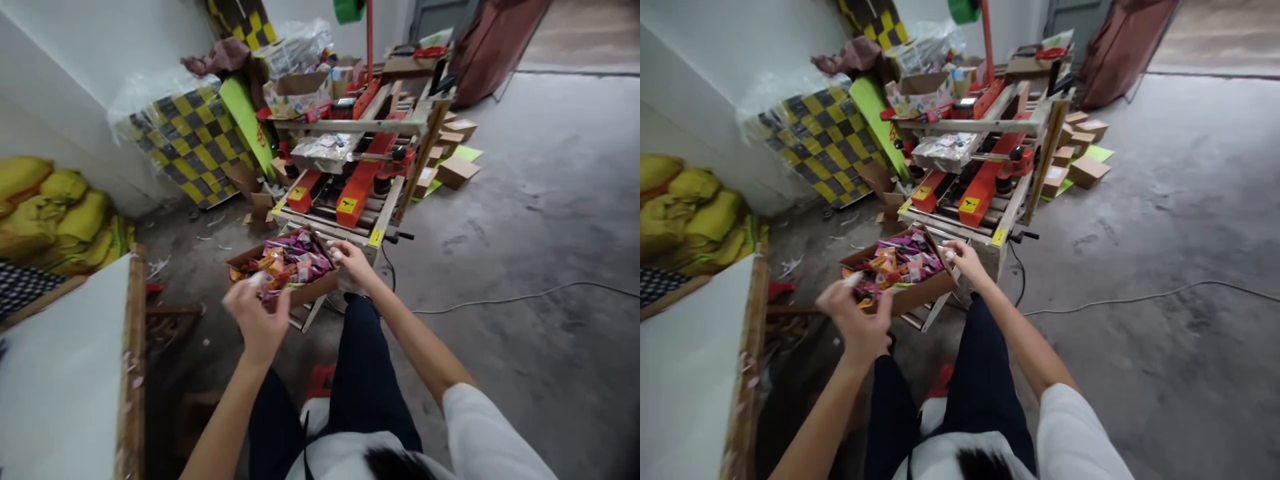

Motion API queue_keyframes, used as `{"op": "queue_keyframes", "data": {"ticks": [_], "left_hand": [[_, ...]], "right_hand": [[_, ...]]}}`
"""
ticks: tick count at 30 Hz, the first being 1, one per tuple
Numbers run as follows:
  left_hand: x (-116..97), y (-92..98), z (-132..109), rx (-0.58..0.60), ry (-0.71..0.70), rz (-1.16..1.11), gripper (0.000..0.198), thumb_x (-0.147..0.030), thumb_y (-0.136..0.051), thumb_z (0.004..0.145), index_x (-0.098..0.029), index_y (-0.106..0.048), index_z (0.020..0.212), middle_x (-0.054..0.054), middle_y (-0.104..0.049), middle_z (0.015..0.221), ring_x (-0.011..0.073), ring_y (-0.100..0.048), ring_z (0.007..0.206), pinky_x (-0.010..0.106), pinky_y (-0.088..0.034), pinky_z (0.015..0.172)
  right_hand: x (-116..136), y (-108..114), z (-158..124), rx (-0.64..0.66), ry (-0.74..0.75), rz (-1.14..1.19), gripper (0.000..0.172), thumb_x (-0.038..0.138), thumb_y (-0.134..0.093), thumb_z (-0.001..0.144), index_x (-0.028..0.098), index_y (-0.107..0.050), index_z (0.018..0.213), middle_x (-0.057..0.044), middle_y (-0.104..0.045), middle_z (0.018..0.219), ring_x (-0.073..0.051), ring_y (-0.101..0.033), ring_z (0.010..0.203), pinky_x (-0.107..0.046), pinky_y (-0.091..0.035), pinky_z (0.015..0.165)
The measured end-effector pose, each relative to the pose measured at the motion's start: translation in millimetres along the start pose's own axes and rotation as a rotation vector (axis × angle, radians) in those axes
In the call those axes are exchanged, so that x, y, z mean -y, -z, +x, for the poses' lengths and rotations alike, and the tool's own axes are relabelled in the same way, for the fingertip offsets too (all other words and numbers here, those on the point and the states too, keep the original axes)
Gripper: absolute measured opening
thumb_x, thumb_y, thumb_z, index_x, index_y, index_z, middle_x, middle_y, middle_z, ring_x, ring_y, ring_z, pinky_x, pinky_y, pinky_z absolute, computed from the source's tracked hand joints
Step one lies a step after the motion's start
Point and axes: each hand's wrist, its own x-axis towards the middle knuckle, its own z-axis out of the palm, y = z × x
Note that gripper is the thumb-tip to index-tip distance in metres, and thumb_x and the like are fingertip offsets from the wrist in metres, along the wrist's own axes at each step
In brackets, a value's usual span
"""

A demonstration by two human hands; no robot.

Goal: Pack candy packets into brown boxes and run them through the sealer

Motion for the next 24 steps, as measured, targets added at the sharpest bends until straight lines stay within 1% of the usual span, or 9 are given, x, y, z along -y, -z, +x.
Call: {"op": "queue_keyframes", "data": {"ticks": [2,4,7,10,13,16,19,21,24], "left_hand": [[40,16.8,-9,-0.096,0.176,0.020,0.081,-0.054,-0.078,0.077,-0.015,-0.044,0.139,0.020,-0.046,0.130,0.0373,-0.047,0.125,0.057,-0.046,0.105],[77,23.8,-16,0.009,0.294,-0.097,0.077,-0.059,-0.076,0.076,-0.015,-0.047,0.133,0.017,-0.049,0.125,0.0341,-0.054,0.118,0.054,-0.051,0.100],[109,22.1,-15,0.231,0.292,-0.314,0.062,-0.055,-0.072,0.080,-0.018,-0.054,0.127,0.011,-0.055,0.119,0.0274,-0.061,0.112,0.046,-0.055,0.099],[111,20.2,-2,0.407,0.148,-0.366,0.066,-0.056,-0.075,0.078,-0.019,-0.058,0.130,0.011,-0.056,0.122,0.0276,-0.061,0.115,0.043,-0.055,0.100],[105,18.1,19,0.706,-0.021,-0.342,0.074,-0.061,-0.081,0.071,-0.021,-0.064,0.130,0.013,-0.061,0.124,0.0307,-0.060,0.119,0.045,-0.053,0.104],[106,9.0,41,0.942,-0.060,-0.305,0.069,-0.061,-0.079,0.073,-0.022,-0.070,0.129,0.013,-0.066,0.125,0.0317,-0.061,0.119,0.046,-0.051,0.106],[115,-6.4,55,1.078,0.044,-0.375,0.064,-0.061,-0.076,0.072,-0.021,-0.074,0.123,0.011,-0.072,0.116,0.0297,-0.067,0.109,0.042,-0.053,0.099],[123,-18.4,58,1.104,0.191,-0.451,0.063,-0.061,-0.078,0.067,-0.020,-0.078,0.115,0.009,-0.075,0.108,0.0294,-0.069,0.102,0.040,-0.054,0.094],[131,-34.1,56,1.070,0.404,-0.481,0.061,-0.061,-0.080,0.059,-0.017,-0.078,0.101,0.008,-0.077,0.098,0.0291,-0.070,0.092,0.039,-0.056,0.086]], "right_hand": [[2,6,-6,0.066,0.094,0.112,0.052,0.039,-0.060,0.094,0.003,-0.060,0.131,-0.009,-0.073,0.106,-0.010,-0.062,0.084,-0.021,-0.049,0.075],[7,10,-7,0.107,0.167,0.178,0.056,0.045,-0.068,0.086,0.004,-0.065,0.123,-0.006,-0.073,0.096,-0.009,-0.060,0.079,-0.022,-0.048,0.075],[20,13,1,0.148,0.187,0.103,0.056,0.051,-0.073,0.077,0.007,-0.070,0.112,-0.003,-0.072,0.085,-0.011,-0.060,0.073,-0.024,-0.048,0.070],[39,9,11,0.227,0.220,-0.187,0.050,0.049,-0.077,0.072,0.009,-0.074,0.102,0.000,-0.069,0.075,-0.011,-0.059,0.067,-0.023,-0.044,0.066],[58,0,19,0.346,0.297,-0.540,0.038,0.042,-0.084,0.067,0.012,-0.077,0.090,0.004,-0.066,0.067,-0.010,-0.057,0.064,-0.021,-0.040,0.066],[73,-7,24,0.499,0.354,-0.726,0.033,0.045,-0.083,0.069,0.015,-0.077,0.082,0.004,-0.068,0.068,-0.010,-0.057,0.064,-0.021,-0.039,0.067],[80,-5,28,0.686,0.310,-0.650,0.044,0.056,-0.070,0.081,0.014,-0.080,0.091,0.003,-0.072,0.075,-0.008,-0.058,0.067,-0.019,-0.040,0.067],[79,-2,30,0.805,0.261,-0.516,0.052,0.060,-0.069,0.080,0.013,-0.081,0.099,0.004,-0.074,0.080,-0.007,-0.059,0.069,-0.018,-0.042,0.068],[70,-3,36,0.763,0.269,-0.432,0.051,0.055,-0.081,0.069,0.014,-0.082,0.099,0.004,-0.076,0.081,-0.007,-0.060,0.069,-0.019,-0.042,0.069]]}}
